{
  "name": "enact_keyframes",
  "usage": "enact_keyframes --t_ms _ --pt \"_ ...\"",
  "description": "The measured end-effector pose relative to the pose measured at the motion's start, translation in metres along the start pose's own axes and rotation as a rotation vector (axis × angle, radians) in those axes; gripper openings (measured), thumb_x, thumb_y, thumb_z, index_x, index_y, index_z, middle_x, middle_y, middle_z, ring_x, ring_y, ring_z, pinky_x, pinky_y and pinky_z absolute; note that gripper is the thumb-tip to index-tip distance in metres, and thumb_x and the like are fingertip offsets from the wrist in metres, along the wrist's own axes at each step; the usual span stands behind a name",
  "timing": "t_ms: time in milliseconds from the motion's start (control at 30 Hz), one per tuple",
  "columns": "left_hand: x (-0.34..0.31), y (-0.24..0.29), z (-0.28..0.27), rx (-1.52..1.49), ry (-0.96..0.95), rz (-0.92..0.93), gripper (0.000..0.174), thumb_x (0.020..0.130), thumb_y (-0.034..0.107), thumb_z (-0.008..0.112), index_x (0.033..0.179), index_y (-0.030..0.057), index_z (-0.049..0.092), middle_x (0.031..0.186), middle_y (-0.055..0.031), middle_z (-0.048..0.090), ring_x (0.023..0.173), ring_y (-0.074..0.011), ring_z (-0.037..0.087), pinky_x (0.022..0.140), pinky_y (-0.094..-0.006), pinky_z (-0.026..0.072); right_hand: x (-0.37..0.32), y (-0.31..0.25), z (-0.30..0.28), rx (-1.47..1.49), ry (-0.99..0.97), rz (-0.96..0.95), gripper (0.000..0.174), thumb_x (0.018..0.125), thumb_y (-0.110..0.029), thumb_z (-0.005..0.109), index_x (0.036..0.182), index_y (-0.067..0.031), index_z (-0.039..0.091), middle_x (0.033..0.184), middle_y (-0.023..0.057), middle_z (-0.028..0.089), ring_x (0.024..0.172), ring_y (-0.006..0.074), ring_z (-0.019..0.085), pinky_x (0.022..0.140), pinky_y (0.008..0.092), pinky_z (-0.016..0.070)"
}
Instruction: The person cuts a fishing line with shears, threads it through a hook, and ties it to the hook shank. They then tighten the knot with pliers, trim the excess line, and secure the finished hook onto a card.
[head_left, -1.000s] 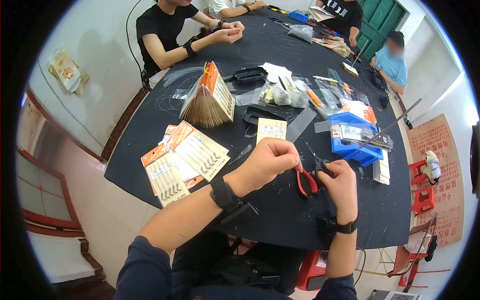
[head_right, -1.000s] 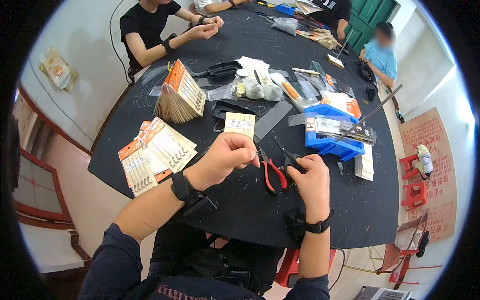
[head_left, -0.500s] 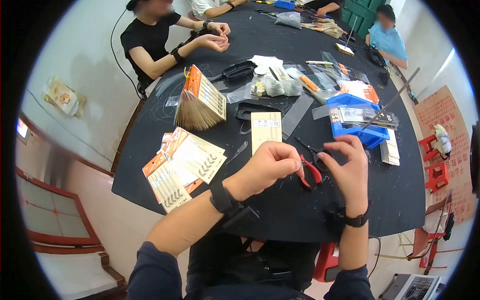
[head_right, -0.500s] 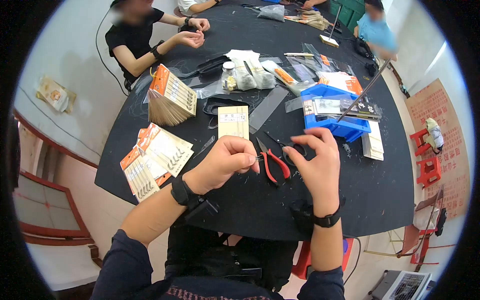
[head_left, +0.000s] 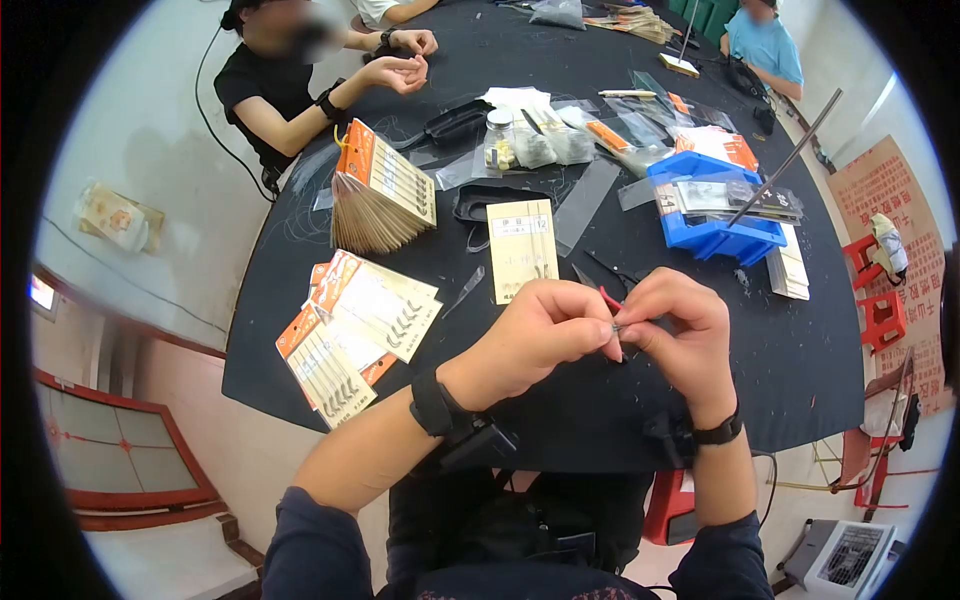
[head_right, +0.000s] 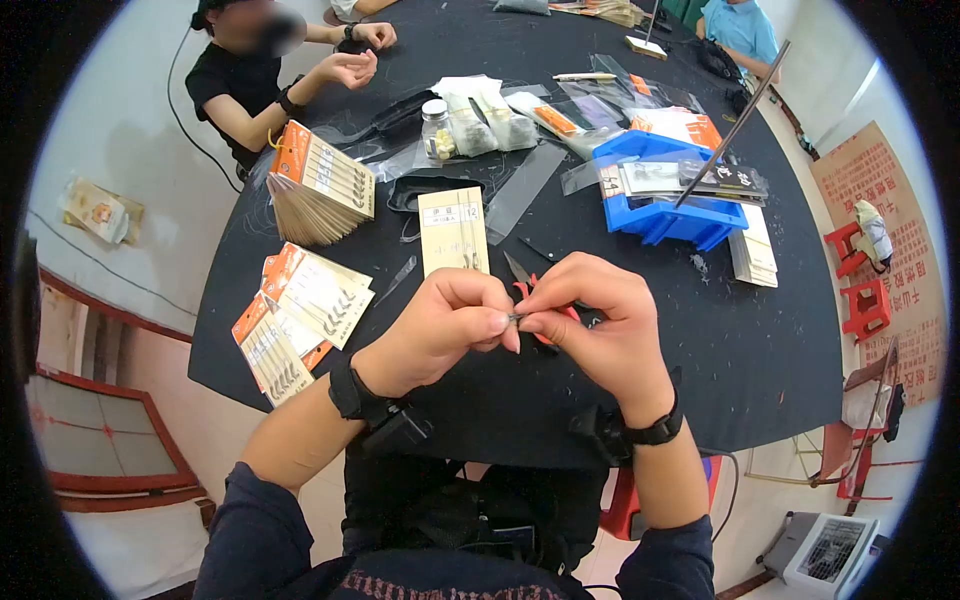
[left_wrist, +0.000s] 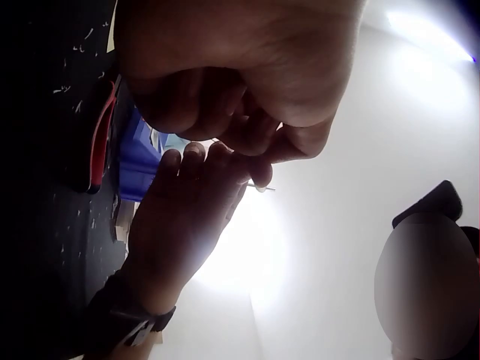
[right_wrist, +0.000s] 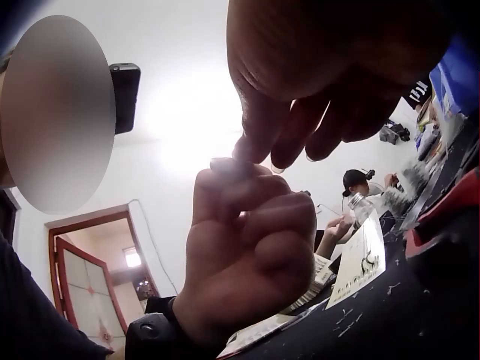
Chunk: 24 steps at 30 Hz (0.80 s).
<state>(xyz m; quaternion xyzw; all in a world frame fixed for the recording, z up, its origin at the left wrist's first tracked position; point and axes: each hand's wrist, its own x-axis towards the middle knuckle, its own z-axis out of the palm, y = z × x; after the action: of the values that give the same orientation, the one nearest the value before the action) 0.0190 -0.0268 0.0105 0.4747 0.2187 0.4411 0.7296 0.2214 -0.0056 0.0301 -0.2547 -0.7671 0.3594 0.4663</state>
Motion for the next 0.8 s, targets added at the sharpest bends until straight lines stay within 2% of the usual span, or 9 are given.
enact_keyframes --t_ms 167,267,500,700,800 --pt "0.001 0.001 0.006 0.069 0.007 0.054 0.017 0.09 0.016 0.062 0.084 0.0006 0.068 0.077 -0.0032 0.066 0.064 -0.0038 0.044 0.058 -0.0203 0.0345 -0.001 0.0 0.0 0.028 0.049 0.03 0.013 0.071 0.002 0.076 0.083 -0.0012 0.071 0.081 0.0081 0.067 0.073 0.0173 0.061 0.066 0.0278 0.0472" --pt "0.001 0.004 0.008 0.057 0.014 0.023 0.018 0.09 0.017 0.063 0.086 0.0002 0.069 0.078 -0.0022 0.066 0.064 -0.0032 0.044 0.058 -0.0201 0.0343 -0.002 0.002 0.002 0.034 0.068 0.061 0.012 0.073 0.003 0.074 0.083 -0.001 0.07 0.079 0.0077 0.066 0.072 0.0169 0.061 0.065 0.0274 0.0465" --pt "0.0 -0.004 0.005 0.188 0.064 0.078 0.016 0.09 0.014 0.065 0.084 -0.0005 0.07 0.071 0.0013 0.06 0.065 -0.0023 0.047 0.06 -0.0202 0.0366 -0.004 0.006 0.005 0.126 0.063 0.117 0.01 0.075 0.003 0.073 0.084 -0.0016 0.07 0.08 0.0059 0.065 0.074 0.0149 0.059 0.066 0.0266 0.0452" --pt "-0.005 0.004 0.011 0.264 0.085 0.095 0.015 0.088 0.011 0.064 0.082 -0.001 0.07 0.07 0.0005 0.062 0.062 -0.0025 0.048 0.059 -0.0205 0.0383 -0.005 0.015 0.008 0.145 0.056 0.035 0.01 0.076 0.0 0.075 0.084 -0.0027 0.071 0.082 0.0048 0.064 0.077 0.0143 0.058 0.068 0.0262 0.0444" --pt "-0.005 0.001 0.011 0.252 0.094 0.124 0.014 0.088 0.01 0.064 0.082 -0.001 0.07 0.071 -0.0002 0.063 0.062 -0.0025 0.048 0.059 -0.0206 0.0387 -0.006 0.016 0.008 0.156 0.051 0.052 0.009 0.077 -0.003 0.075 0.085 -0.0028 0.071 0.083 0.0049 0.064 0.078 0.0142 0.057 0.069 0.0263 0.0439"
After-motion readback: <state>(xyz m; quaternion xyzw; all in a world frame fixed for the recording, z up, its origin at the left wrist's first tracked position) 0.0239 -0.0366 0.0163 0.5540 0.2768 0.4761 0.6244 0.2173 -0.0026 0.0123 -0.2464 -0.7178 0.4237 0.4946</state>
